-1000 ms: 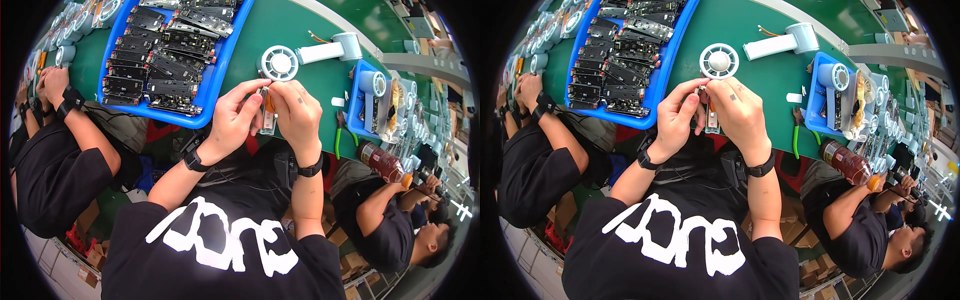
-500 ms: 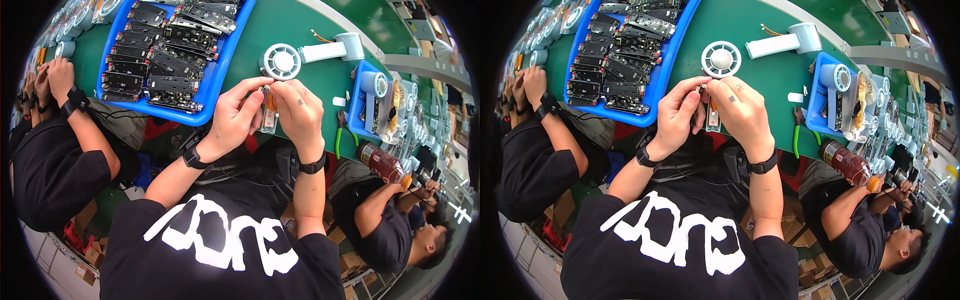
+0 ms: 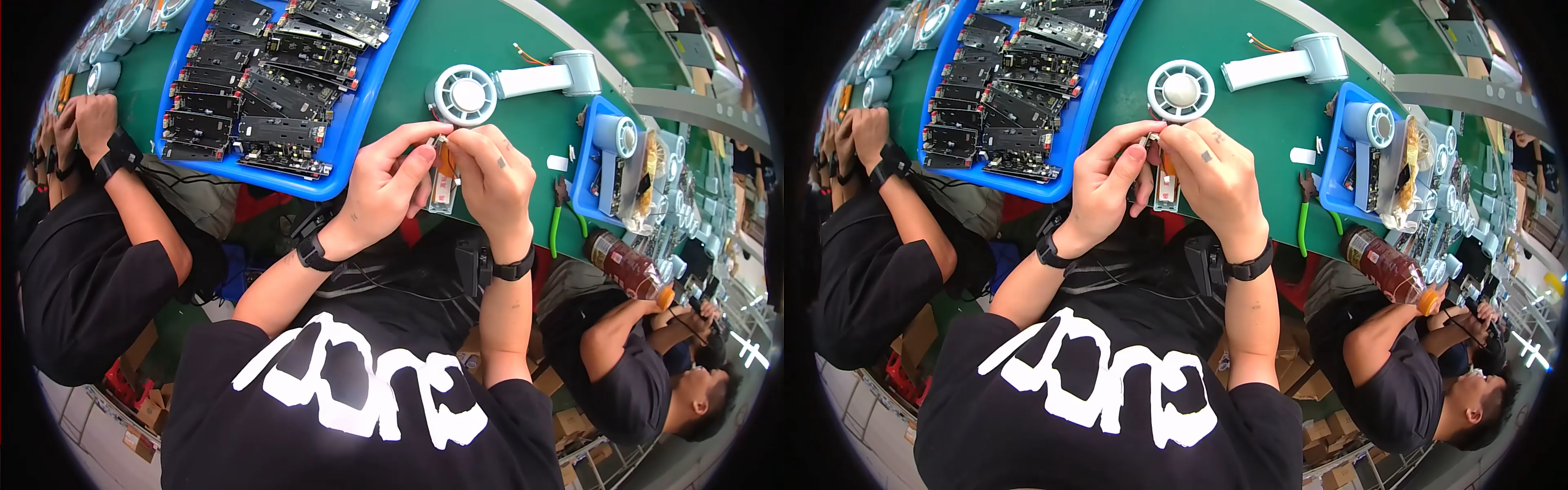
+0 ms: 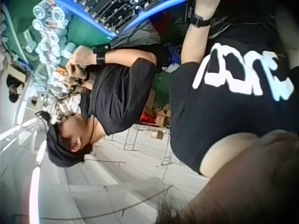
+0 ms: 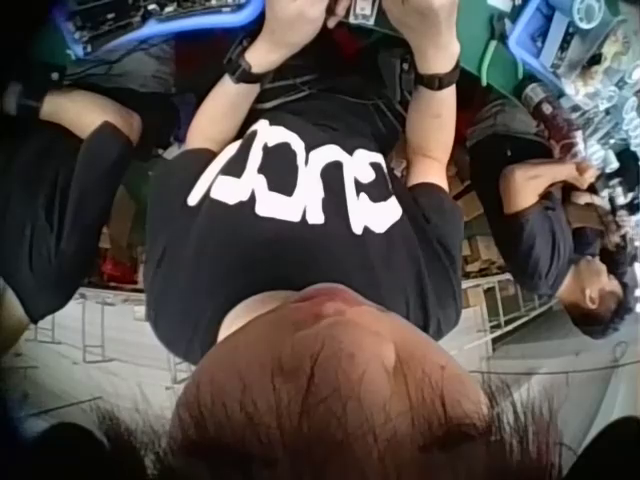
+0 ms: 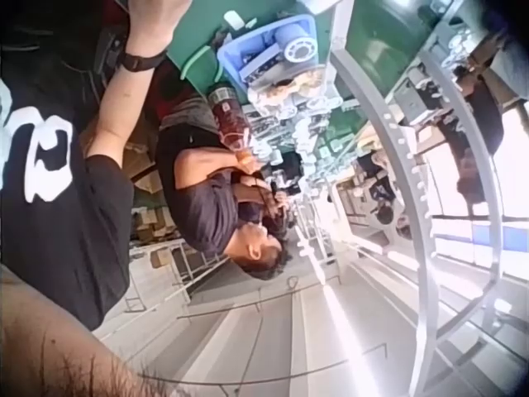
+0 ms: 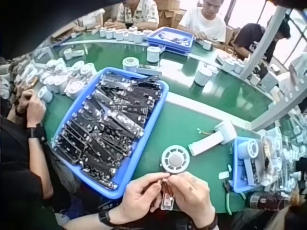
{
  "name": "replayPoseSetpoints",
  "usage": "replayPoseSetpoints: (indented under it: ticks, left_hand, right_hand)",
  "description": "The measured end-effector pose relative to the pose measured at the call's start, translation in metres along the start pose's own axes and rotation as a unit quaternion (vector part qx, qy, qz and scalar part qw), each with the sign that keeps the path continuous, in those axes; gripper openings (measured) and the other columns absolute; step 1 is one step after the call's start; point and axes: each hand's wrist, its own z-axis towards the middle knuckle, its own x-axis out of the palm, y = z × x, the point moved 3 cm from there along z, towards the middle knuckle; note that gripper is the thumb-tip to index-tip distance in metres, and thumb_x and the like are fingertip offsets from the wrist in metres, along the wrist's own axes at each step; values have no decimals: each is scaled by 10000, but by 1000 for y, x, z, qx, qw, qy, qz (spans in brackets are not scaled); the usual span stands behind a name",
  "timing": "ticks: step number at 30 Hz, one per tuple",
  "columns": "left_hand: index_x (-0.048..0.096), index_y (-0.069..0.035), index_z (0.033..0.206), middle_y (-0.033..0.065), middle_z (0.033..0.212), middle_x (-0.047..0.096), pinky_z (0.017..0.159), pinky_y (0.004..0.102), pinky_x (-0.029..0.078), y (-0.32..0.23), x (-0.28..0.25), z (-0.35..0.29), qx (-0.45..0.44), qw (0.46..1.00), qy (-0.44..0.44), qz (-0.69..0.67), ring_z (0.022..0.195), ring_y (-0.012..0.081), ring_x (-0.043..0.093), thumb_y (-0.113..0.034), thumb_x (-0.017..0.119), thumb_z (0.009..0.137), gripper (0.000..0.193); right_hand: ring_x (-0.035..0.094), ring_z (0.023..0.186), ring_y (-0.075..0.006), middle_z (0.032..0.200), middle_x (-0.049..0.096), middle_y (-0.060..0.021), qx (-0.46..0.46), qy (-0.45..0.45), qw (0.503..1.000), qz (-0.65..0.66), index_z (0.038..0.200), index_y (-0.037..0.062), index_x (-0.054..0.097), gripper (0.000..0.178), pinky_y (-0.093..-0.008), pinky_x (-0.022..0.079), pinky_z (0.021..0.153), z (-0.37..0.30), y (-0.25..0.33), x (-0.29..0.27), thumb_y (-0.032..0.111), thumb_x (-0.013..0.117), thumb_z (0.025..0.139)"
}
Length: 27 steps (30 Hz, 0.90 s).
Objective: Assembling small electronic components by connecting flexible circuit cables to small fan modules on a production line.
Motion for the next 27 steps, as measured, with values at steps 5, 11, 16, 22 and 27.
replayPoseSetpoints:
  ticks: [5,11,16,22,27]
  left_hand:
    - [579,13,1314,83,904,621,417,215,386,0,0,0,-8,1000,1,5,507,89,545,-153,488,1069,310]
    - [623,-23,1282,26,690,592,422,211,390,0,1,2,14,999,-18,23,484,55,520,-126,503,1052,279]
    - [638,-20,1275,54,804,620,428,216,405,1,-3,2,5,1000,3,11,501,60,538,-97,502,1045,278]
    - [594,6,1338,76,895,607,441,212,425,-1,-3,3,11,999,34,39,540,90,563,-155,471,1075,332]
    - [606,-5,1339,75,922,597,443,209,424,1,-4,3,25,997,42,57,558,88,568,-154,476,1074,331]
  right_hand:
    - [654,661,-228,784,653,-93,-11,14,1000,-21,931,31,667,147,-304,508,575,2,2,-2,-43,724,817]
    - [657,654,-226,771,665,-92,4,19,1000,-7,889,31,673,136,-298,503,570,2,-5,-4,-16,759,794]
    - [659,647,-208,753,678,-84,15,15,1000,22,860,26,676,158,-278,498,572,2,-12,-3,-5,797,764]
    - [659,651,-180,753,687,-80,47,32,996,71,831,11,670,168,-266,497,586,1,-21,-4,-24,810,745]
    - [655,649,-166,741,685,-76,63,41,994,85,800,-3,661,163,-267,499,598,-1,-24,-2,-38,808,740]
